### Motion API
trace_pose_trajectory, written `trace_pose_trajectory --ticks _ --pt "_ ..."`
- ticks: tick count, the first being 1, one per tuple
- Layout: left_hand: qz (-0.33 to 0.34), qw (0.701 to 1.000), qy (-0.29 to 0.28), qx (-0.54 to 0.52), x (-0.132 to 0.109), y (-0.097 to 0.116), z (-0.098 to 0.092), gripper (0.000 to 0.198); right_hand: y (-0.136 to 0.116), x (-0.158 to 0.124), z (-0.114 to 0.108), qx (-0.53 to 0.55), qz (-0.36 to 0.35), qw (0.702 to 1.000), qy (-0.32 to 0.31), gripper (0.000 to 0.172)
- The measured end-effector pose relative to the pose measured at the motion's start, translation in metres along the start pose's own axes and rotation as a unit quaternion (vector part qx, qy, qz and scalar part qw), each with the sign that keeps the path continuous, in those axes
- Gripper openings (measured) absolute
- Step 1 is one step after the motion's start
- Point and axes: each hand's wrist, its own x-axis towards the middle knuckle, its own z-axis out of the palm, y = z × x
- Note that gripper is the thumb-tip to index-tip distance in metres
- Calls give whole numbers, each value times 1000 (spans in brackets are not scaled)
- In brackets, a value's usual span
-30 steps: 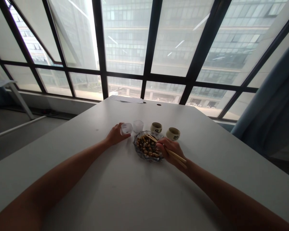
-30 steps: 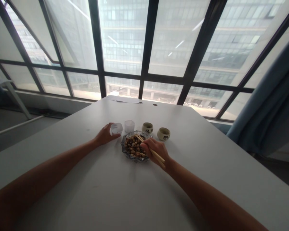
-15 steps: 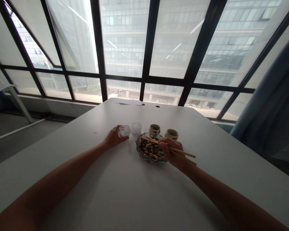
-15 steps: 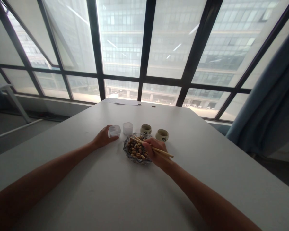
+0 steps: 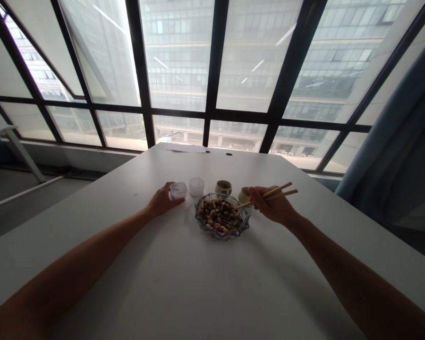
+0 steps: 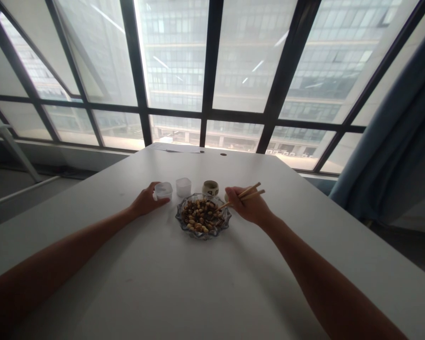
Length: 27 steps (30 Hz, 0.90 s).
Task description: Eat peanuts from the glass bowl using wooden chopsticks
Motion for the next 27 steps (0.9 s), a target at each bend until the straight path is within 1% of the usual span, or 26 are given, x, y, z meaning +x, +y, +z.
trace_pose_trajectory --ticks 3,5,7,10,15,18,22,27 --pt "1 1000 0 4 0 -1 0 77 -2 0 4 -15 -19 999 -39 61" --pt "0 1000 2 11 0 -2 0 80 -2 0 6 15 -2 999 -48 61" --pt "-4 1000 3 19 0 -2 0 84 0 -1 7 59 36 997 -32 61" --pt "-15 999 5 29 0 -2 0 86 4 -1 6 110 90 990 14 62" --pt "-32 998 -5 45 0 1 0 85 10 1 8 122 126 982 74 66" --pt "-31 999 -11 40 0 2 -1 83 11 4 16 127 136 980 78 68" --pt "-32 999 -11 37 -1 3 -1 81 9 8 23 132 143 979 55 67" --pt "-32 999 -14 36 -1 3 -1 80 4 11 17 129 149 978 68 67"
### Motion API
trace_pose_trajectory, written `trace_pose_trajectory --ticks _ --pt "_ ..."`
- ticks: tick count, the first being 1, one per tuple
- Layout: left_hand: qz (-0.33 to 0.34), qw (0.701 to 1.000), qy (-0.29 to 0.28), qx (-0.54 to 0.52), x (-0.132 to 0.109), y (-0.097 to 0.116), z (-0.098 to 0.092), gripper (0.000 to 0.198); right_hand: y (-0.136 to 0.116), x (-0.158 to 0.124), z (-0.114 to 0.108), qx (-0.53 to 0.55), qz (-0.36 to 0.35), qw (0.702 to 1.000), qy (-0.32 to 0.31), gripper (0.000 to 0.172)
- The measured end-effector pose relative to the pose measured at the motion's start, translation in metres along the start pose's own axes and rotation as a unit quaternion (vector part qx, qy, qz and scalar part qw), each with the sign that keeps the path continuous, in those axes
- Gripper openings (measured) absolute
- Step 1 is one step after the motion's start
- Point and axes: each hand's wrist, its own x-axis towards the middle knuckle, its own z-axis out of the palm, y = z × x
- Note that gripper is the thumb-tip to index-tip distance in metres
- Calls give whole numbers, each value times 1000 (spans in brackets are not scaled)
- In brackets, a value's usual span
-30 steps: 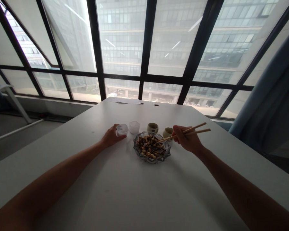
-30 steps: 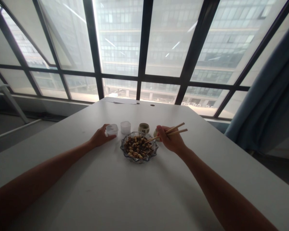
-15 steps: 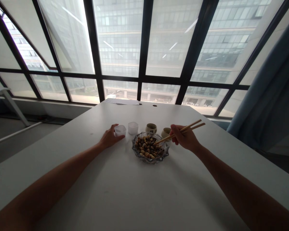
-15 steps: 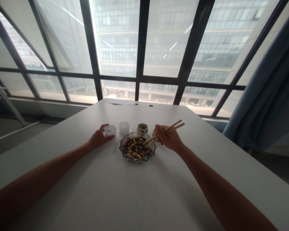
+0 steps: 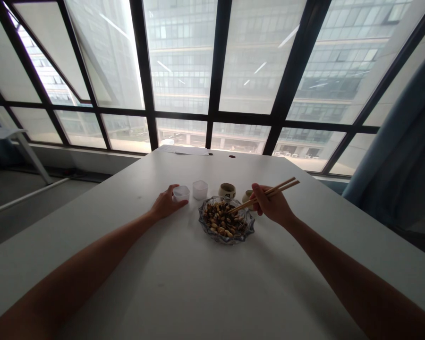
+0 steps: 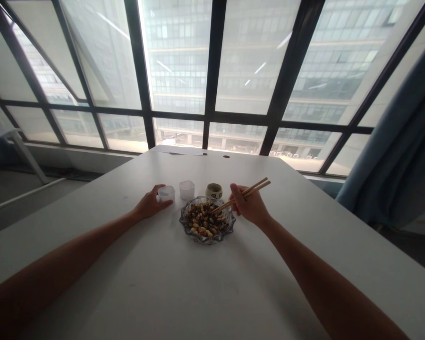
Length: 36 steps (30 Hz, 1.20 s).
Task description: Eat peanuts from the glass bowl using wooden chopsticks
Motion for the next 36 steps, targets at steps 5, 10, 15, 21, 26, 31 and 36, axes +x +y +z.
trace_pose_trajectory --ticks 5,10,15,21,26,31,36 --pt "3 1000 -2 -1 0 1 0 78 -3 2 -9 15 -3 999 44 66" --pt "7 1000 -4 0 -1 3 -1 77 6 3 -4 15 -107 966 235 58" --pt "7 1000 -2 -5 -1 2 -1 77 26 7 9 -83 -185 967 155 49" --pt "16 1000 -1 -1 0 0 1 76 28 17 9 -55 -108 985 126 51" --pt "11 1000 -3 6 0 2 0 77 -1 18 -10 40 -59 989 130 65" --pt "5 1000 -8 2 0 0 0 79 -18 16 -17 28 41 997 -61 71" --pt "9 1000 -2 3 1 -1 0 79 -12 9 9 46 89 981 -168 71"
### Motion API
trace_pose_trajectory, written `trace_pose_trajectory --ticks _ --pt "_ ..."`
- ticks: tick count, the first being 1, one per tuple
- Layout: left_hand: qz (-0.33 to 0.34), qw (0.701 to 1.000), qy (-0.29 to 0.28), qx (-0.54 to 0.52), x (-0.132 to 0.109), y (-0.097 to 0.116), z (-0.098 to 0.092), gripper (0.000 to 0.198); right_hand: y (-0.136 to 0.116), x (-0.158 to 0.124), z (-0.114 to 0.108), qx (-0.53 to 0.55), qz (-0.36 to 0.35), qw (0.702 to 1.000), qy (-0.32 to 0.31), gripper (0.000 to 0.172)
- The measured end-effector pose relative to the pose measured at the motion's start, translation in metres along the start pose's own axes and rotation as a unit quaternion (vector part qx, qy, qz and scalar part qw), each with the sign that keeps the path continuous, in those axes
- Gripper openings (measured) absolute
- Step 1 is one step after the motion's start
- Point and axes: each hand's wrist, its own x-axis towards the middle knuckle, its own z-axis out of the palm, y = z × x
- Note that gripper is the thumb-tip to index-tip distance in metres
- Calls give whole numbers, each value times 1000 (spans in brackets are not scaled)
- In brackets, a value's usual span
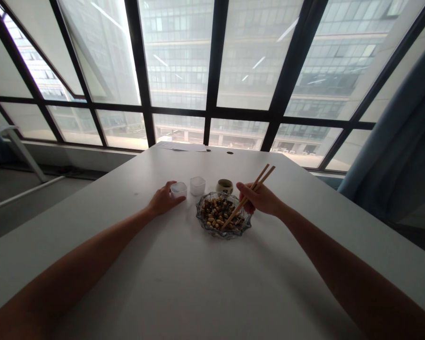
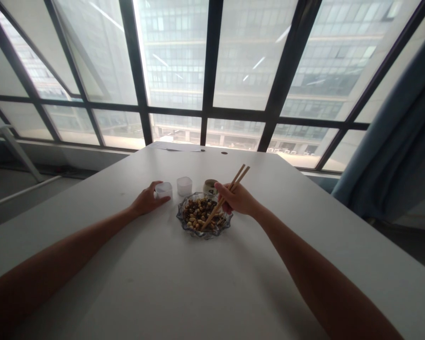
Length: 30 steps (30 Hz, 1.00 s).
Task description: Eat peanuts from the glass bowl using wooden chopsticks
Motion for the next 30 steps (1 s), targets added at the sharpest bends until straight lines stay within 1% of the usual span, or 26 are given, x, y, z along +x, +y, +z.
trace_pose_trajectory --ticks 3,5,8,10,11,12,13,15,17,18,20,23,27,30 --pt "2 1000 2 -6 0 0 0 78 6 2 13 2 -31 999 42 68" --pt "1 1000 1 -8 0 -1 0 79 8 2 15 -11 -65 996 67 65" --pt "1 1000 1 -7 0 0 0 79 8 2 11 -16 -106 988 111 61" --pt "2 1000 2 -7 0 0 0 78 4 1 5 -7 -113 983 144 61" --pt "3 1000 3 -7 0 0 0 77 2 0 2 -5 -107 983 149 63" --pt "5 1000 3 -6 0 0 0 76 0 -1 -1 -4 -95 985 141 65" --pt "6 1000 3 -5 0 -1 0 76 -3 -2 -3 -5 -79 990 119 68" --pt "8 1000 3 -3 0 -1 0 76 -6 -4 -5 -12 -42 998 54 70" --pt "8 1000 4 -2 0 -1 0 76 -6 -6 -3 -22 -20 1000 4 69" --pt "8 1000 4 -2 0 -1 0 76 -5 -6 0 -24 -17 1000 -3 68" --pt "7 1000 5 -3 0 -1 0 76 -1 -5 6 -26 -31 999 13 65" --pt "8 1000 5 -9 0 -1 0 76 5 -3 13 -39 -72 995 48 62" --pt "6 1000 8 -7 0 -1 0 77 8 -2 10 -79 -110 988 67 58" --pt "7 1000 8 -5 0 -2 1 77 7 -2 6 -58 -120 985 106 53"
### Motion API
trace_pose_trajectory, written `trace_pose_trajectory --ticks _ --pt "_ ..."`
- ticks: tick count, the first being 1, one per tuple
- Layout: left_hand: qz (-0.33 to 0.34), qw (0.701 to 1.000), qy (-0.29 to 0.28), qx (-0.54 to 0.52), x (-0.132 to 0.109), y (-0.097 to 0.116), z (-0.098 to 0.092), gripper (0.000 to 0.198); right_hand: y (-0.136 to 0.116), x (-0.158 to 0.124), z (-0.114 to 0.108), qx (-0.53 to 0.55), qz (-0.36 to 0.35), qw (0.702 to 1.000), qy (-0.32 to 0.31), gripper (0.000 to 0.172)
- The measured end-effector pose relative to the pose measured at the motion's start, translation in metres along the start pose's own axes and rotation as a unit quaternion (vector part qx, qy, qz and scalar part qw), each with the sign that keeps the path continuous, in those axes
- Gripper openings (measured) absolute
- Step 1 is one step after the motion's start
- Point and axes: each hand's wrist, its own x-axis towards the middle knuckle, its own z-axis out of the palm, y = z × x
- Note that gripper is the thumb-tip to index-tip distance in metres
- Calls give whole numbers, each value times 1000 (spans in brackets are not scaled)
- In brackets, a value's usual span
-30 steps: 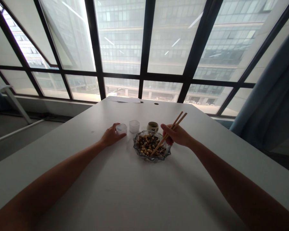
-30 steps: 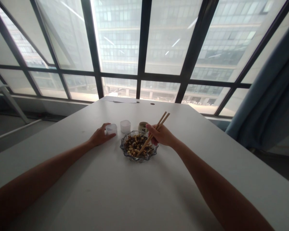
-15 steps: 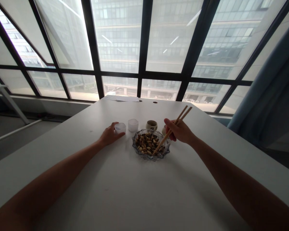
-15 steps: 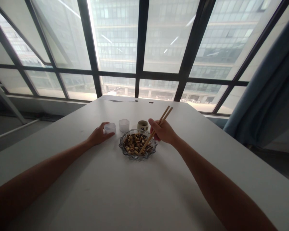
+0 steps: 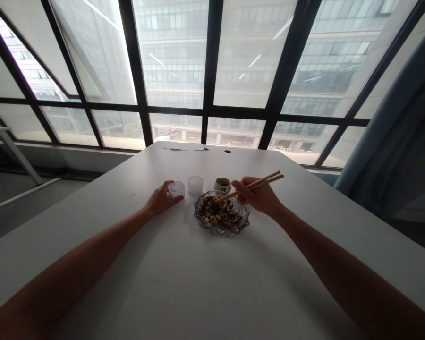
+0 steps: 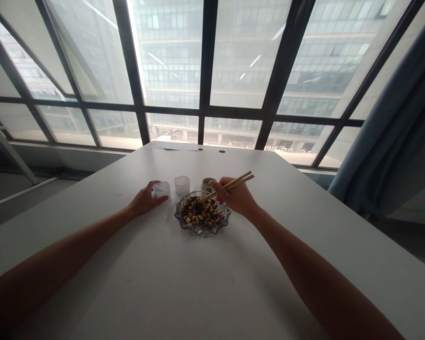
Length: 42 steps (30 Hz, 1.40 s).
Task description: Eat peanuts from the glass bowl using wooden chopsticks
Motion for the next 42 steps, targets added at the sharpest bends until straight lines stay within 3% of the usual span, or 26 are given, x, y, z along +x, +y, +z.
trace_pose_trajectory --ticks 5,10,14,18,24,28,33,37,42 --pt "-1 1000 -4 -4 0 -1 0 79 -5 -1 2 19 -5 999 35 49" --pt "2 1000 -6 -10 1 -2 0 80 -8 -3 3 -42 -33 996 -67 55" --pt "-4 1000 -10 -8 1 -2 1 80 -5 -2 -2 -14 -12 1000 11 62" --pt "-3 1000 -8 -5 1 -2 1 79 -5 0 -7 -58 -55 994 69 59" --pt "-5 1000 -8 3 1 0 0 78 -6 0 -6 -164 -154 974 0 54" --pt "-4 1000 -5 3 1 0 0 77 -1 0 -3 -189 -178 965 -23 49" --pt "1 1000 -9 0 1 -1 1 77 3 -1 -1 -216 -176 959 -52 48" --pt "3 1000 -4 1 1 -3 2 76 2 -1 0 -164 -156 973 -47 54" --pt "6 1000 -1 8 2 -3 3 75 11 7 -5 13 -6 999 49 57"
